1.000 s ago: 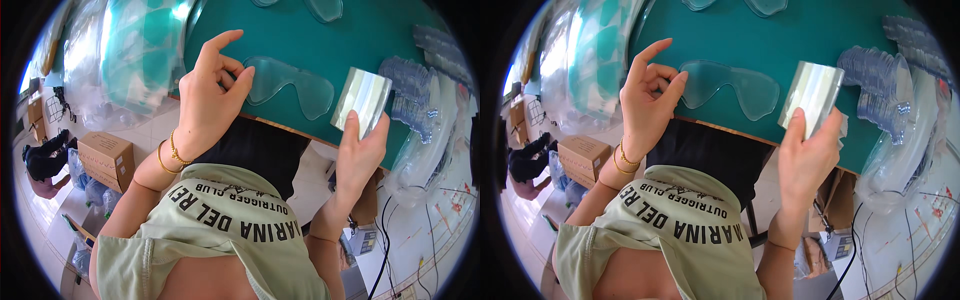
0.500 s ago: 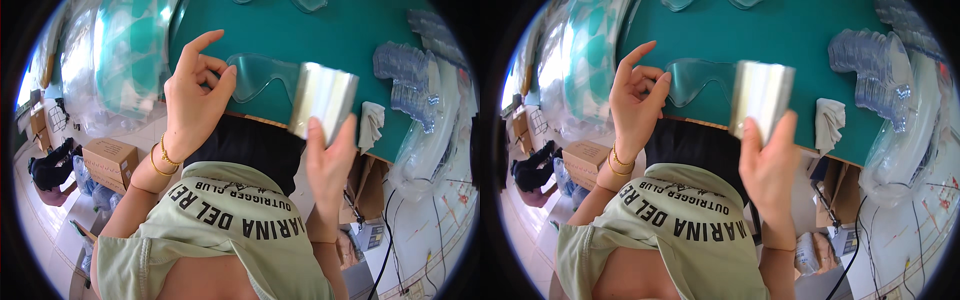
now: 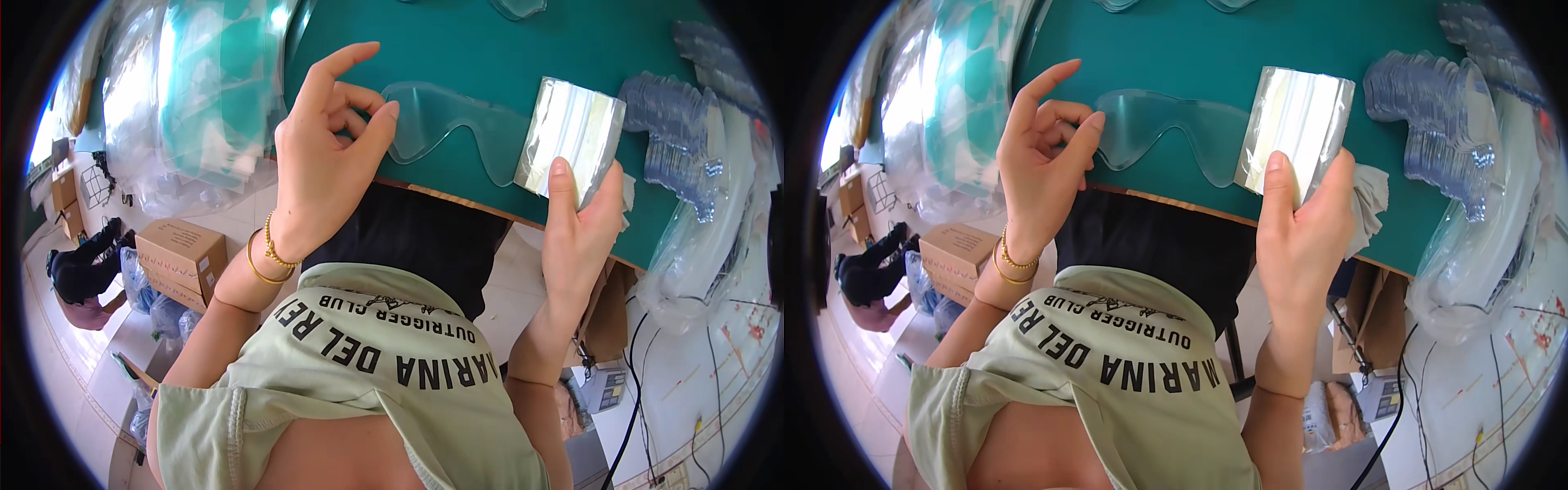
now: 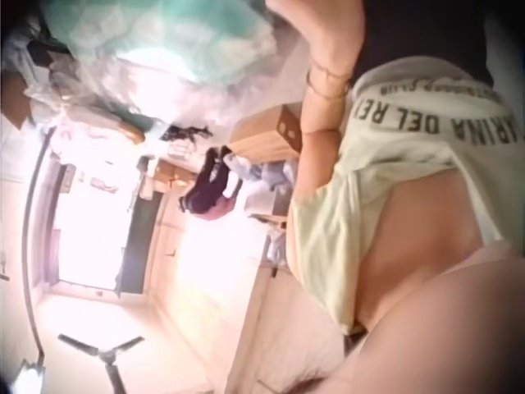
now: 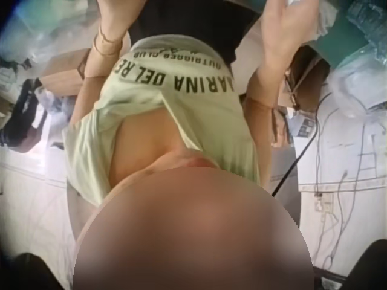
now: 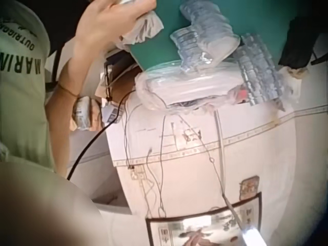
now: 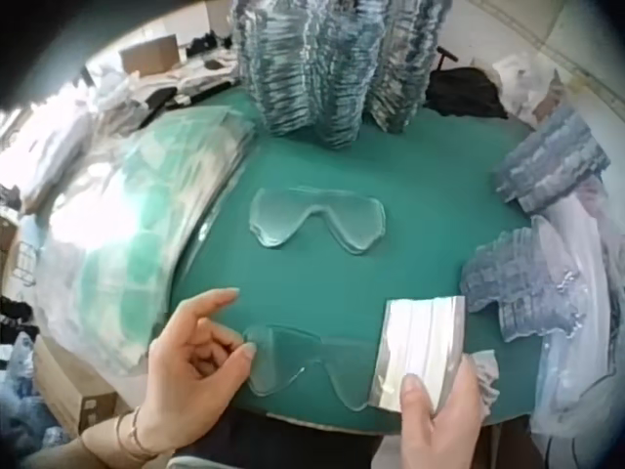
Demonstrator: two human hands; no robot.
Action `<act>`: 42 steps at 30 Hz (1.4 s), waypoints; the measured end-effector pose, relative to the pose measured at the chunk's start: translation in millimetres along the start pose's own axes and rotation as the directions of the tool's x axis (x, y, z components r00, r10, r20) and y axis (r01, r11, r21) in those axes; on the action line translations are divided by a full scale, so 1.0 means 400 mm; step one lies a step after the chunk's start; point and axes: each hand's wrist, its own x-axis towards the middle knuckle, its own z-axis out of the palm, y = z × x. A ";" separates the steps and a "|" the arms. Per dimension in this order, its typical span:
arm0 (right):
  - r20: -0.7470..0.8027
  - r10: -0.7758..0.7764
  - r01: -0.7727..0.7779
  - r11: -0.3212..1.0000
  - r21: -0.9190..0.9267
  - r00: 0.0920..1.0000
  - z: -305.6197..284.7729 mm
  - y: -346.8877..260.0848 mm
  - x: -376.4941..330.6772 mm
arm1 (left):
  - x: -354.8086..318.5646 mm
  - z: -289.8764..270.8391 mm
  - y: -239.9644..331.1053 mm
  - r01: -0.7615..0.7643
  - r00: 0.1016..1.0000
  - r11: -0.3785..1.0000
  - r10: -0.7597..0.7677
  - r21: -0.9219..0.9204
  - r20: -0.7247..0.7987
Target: Cleaning individual eyewear lenses with a cloth and packing them into small plastic bags at a workstation.
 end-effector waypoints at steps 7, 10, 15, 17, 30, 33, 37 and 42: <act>0.015 0.006 -0.007 0.999 0.045 1.000 0.022 -0.007 0.011 | -0.008 0.013 0.054 -0.174 0.980 0.968 0.188 -0.179 0.065; 0.038 0.011 -0.013 0.998 0.067 0.999 0.031 -0.011 0.019 | -0.006 0.006 0.054 -0.232 0.965 0.946 0.253 -0.226 0.069; 0.080 -0.129 0.131 0.991 -0.019 0.988 0.091 -0.045 0.051 | -0.005 -0.001 0.031 -0.128 0.990 0.975 0.136 -0.181 0.030; 0.136 -0.135 0.126 0.989 0.072 0.982 0.090 -0.042 0.071 | -0.004 -0.013 0.018 -0.018 1.000 0.988 0.021 -0.155 0.022; 0.243 -0.140 0.151 0.988 -0.028 0.960 0.118 -0.068 0.068 | -0.010 -0.029 0.000 0.067 0.998 0.995 -0.066 -0.074 0.014; 0.315 -0.198 0.186 0.980 0.068 0.928 0.136 -0.079 0.060 | -0.012 -0.033 -0.008 0.048 0.999 0.998 -0.047 -0.051 0.017; 0.181 -0.091 0.057 0.982 0.180 0.979 0.094 -0.085 0.099 | -0.011 -0.032 -0.011 0.038 0.999 0.998 -0.038 -0.054 0.008; 0.228 -0.197 0.213 0.976 -0.049 0.954 0.115 -0.075 0.095 | -0.012 -0.033 -0.006 0.009 1.000 0.999 -0.009 -0.043 0.013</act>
